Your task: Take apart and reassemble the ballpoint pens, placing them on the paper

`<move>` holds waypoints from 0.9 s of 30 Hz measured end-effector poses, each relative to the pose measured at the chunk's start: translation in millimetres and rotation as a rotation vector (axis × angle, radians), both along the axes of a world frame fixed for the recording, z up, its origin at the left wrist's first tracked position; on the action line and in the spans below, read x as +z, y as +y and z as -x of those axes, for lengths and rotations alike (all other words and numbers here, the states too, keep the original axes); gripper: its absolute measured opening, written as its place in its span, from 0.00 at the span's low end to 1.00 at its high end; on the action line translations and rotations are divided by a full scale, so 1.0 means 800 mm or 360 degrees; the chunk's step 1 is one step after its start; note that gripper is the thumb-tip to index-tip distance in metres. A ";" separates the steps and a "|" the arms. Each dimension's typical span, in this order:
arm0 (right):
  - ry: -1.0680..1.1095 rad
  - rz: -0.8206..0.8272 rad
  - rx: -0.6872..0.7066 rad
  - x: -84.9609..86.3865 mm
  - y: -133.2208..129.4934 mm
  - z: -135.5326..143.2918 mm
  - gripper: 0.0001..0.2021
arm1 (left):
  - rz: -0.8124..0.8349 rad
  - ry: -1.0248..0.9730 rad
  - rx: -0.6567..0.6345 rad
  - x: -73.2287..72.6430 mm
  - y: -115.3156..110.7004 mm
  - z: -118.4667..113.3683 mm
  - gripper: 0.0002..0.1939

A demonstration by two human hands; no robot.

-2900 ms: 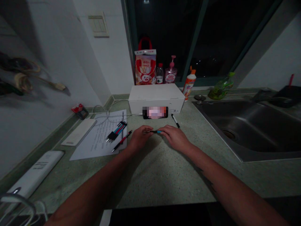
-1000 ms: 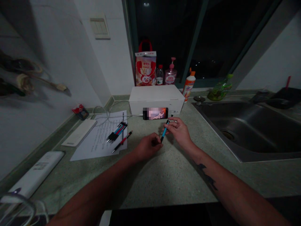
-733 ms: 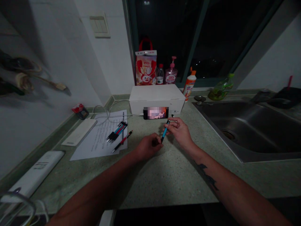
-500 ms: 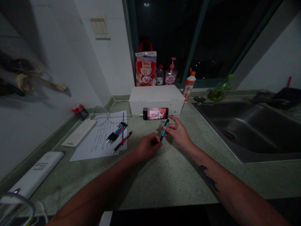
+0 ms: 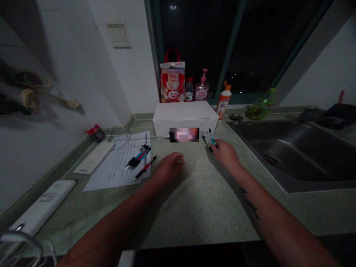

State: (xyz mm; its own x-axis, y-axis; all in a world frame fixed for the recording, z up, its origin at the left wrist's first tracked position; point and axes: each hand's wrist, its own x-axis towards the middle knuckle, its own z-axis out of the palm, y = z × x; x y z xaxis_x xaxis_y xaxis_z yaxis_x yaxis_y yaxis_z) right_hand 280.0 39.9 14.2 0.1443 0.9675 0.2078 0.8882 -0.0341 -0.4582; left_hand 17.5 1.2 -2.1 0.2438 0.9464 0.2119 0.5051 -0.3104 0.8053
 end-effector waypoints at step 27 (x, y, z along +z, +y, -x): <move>-0.0288 0.0136 -0.0105 0.000 -0.005 0.003 0.15 | 0.0052 0.1611 0.0638 0.048 0.016 0.064 0.17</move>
State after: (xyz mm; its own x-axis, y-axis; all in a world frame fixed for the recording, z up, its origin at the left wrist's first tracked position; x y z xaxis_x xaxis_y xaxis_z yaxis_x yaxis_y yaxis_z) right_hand 277.3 36.2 14.4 0.1757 0.9723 0.1539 0.9502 -0.1266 -0.2846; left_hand -34.0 13.8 36.0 -0.0365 0.9975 0.0601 0.9986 0.0387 -0.0359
